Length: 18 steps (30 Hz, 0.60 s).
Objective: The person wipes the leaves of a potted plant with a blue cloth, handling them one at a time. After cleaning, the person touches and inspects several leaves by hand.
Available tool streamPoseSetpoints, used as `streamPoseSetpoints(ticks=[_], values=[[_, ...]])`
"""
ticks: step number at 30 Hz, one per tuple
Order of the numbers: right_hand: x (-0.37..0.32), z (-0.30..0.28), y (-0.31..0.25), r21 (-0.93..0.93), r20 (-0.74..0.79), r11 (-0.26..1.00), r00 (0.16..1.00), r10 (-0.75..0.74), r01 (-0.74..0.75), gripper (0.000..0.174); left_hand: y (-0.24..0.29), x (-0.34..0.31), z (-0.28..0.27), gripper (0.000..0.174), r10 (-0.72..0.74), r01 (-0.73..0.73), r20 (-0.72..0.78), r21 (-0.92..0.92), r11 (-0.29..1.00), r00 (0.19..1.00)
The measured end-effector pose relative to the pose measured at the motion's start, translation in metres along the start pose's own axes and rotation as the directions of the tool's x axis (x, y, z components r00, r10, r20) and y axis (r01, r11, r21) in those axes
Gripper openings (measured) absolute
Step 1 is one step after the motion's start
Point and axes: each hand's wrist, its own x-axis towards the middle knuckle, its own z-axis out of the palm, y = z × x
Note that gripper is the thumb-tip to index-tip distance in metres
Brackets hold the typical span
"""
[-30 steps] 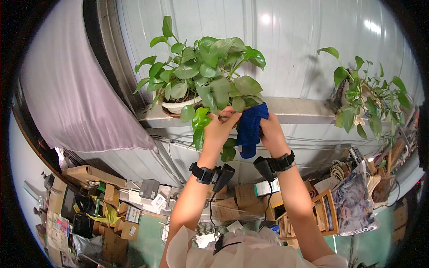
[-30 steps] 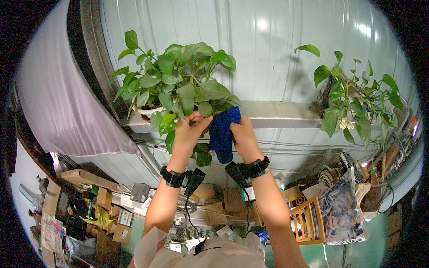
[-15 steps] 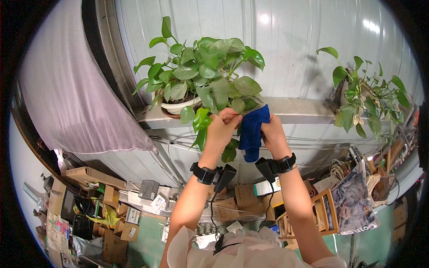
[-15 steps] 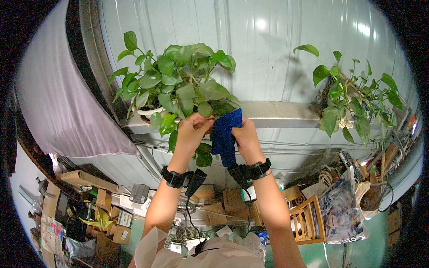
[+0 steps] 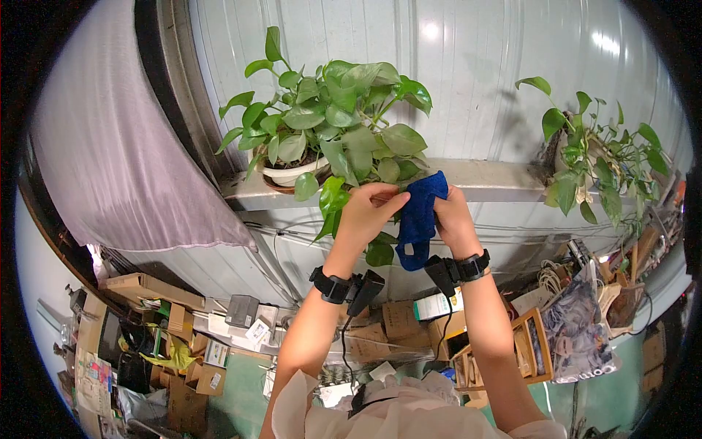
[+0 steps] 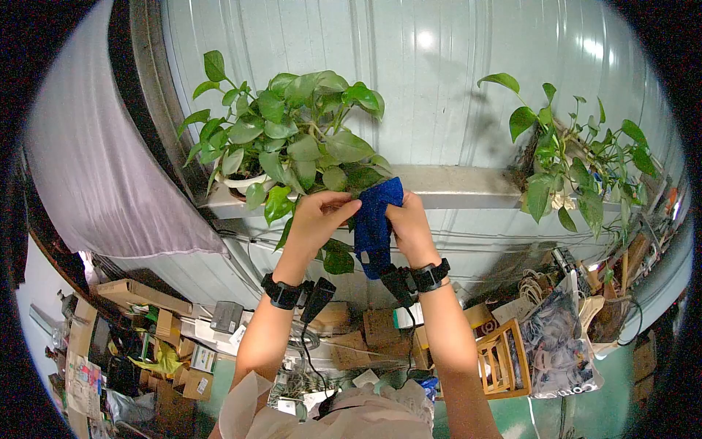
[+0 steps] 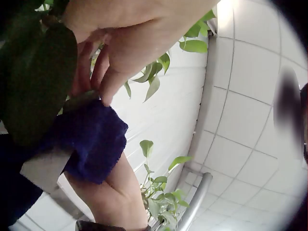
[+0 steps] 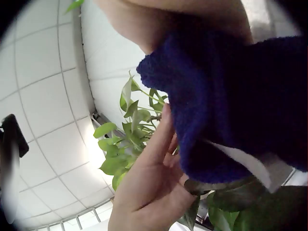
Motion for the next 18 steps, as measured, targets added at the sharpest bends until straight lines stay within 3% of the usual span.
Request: streamPoseSetpoints(ticks=[4, 7, 13, 18], values=[[-0.003, -0.004, -0.002, 0.06, 0.019, 0.998, 1.0, 0.022, -0.023, 0.028, 0.002, -0.001, 0.001, 0.015, 0.03, -0.031, -0.047, -0.019, 0.999, 0.998], [-0.007, -0.004, -0.005, 0.04, -0.014, 0.996, 0.997, 0.077, -0.077, 0.027, 0.002, 0.0, 0.001, 0.015, 0.043, -0.037, -0.061, 0.092, 0.995, 0.997], [-0.005, -0.011, 0.001, 0.033, -0.02, 0.998, 0.998, 0.059, -0.059, 0.023, -0.007, 0.001, 0.009, 0.015, 0.233, -0.211, -0.091, 0.203, 0.956, 0.968], [-0.003, -0.025, 0.005, -0.015, -0.005, 0.997, 0.997, 0.072, -0.072, 0.019, -0.012, 0.005, 0.005, 0.013, 0.145, -0.108, -0.191, 0.192, 0.975, 0.971]])
